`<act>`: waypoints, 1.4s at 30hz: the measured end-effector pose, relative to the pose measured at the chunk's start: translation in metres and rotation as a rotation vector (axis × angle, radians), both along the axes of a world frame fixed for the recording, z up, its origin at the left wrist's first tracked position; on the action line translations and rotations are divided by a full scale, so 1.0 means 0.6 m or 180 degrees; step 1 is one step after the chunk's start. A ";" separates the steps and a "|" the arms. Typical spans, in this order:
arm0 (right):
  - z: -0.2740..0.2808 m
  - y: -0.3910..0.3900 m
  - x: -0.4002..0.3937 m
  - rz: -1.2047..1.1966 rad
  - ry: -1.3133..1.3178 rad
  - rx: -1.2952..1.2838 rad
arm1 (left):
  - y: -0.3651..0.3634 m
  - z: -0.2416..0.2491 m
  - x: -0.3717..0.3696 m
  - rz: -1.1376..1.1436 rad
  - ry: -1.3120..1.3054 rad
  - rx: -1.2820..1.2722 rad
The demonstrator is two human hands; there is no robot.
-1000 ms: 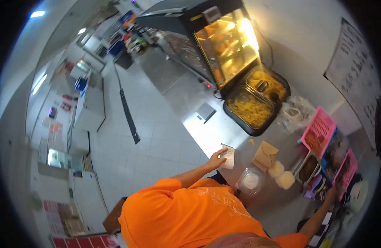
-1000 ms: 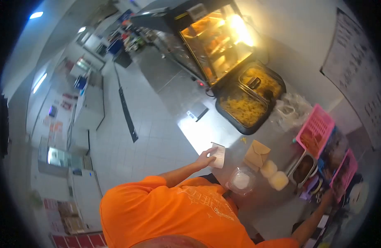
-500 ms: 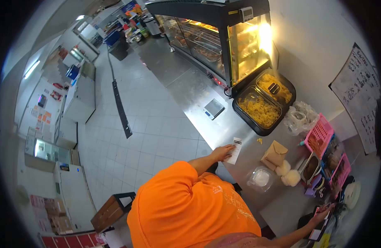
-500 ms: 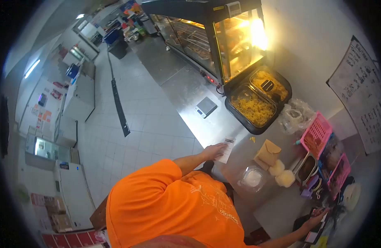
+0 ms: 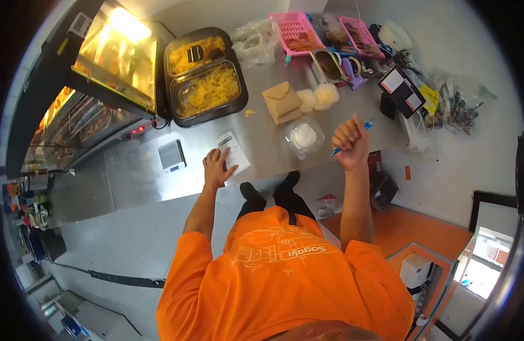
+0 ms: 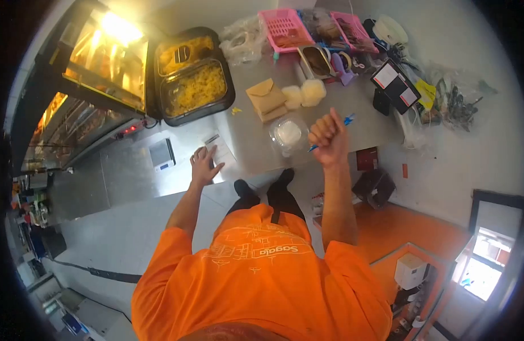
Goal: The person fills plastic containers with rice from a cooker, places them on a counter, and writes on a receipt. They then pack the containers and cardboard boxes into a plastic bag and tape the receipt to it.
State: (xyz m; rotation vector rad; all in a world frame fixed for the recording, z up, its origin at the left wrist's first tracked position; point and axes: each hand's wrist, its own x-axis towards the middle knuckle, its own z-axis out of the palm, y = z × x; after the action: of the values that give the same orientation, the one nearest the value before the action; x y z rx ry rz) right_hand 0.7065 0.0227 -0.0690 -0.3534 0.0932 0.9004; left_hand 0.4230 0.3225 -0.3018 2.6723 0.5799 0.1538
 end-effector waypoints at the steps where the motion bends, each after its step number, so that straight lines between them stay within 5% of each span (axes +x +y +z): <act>1: 0.042 0.046 -0.038 -0.0495 0.0220 -0.0802 | -0.006 -0.007 0.009 -0.0031 0.0002 -0.0001; 2: 0.065 0.084 -0.070 -0.0947 0.0430 -0.1637 | -0.001 -0.011 0.009 -0.0029 0.0024 -0.0021; 5: -0.077 0.061 -0.083 0.0599 -0.0220 -0.0322 | -0.005 -0.016 0.002 0.0160 -0.0045 0.0109; 8: -0.145 0.124 -0.137 0.0578 -0.0471 -0.2051 | -0.009 -0.022 0.006 0.0281 -0.0090 0.0127; 11: -0.291 0.181 -0.185 0.0562 -0.2132 -0.2619 | 0.000 -0.024 0.010 0.0306 -0.0087 0.0092; 14: -0.414 0.229 -0.221 0.0709 -0.2817 -0.2857 | 0.000 -0.027 0.009 0.0341 0.0078 0.0075; 23: -0.452 0.304 -0.252 -0.0733 -0.6024 -0.2052 | 0.010 -0.046 0.010 0.0406 0.0155 0.0004; 29: -0.450 0.311 -0.258 -0.0009 -0.5597 -0.2207 | 0.011 -0.045 0.012 0.0460 0.0142 -0.0090; 42: -0.457 0.311 -0.260 -0.0113 -0.5758 -0.2450 | 0.013 -0.049 0.015 0.0472 0.0222 -0.0072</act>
State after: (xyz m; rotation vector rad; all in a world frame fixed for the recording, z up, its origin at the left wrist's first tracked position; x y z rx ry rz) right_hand 0.5504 0.2091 -0.3431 -1.7426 -1.2433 0.2003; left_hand 0.4321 0.3301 -0.3310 2.6209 0.7975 0.0953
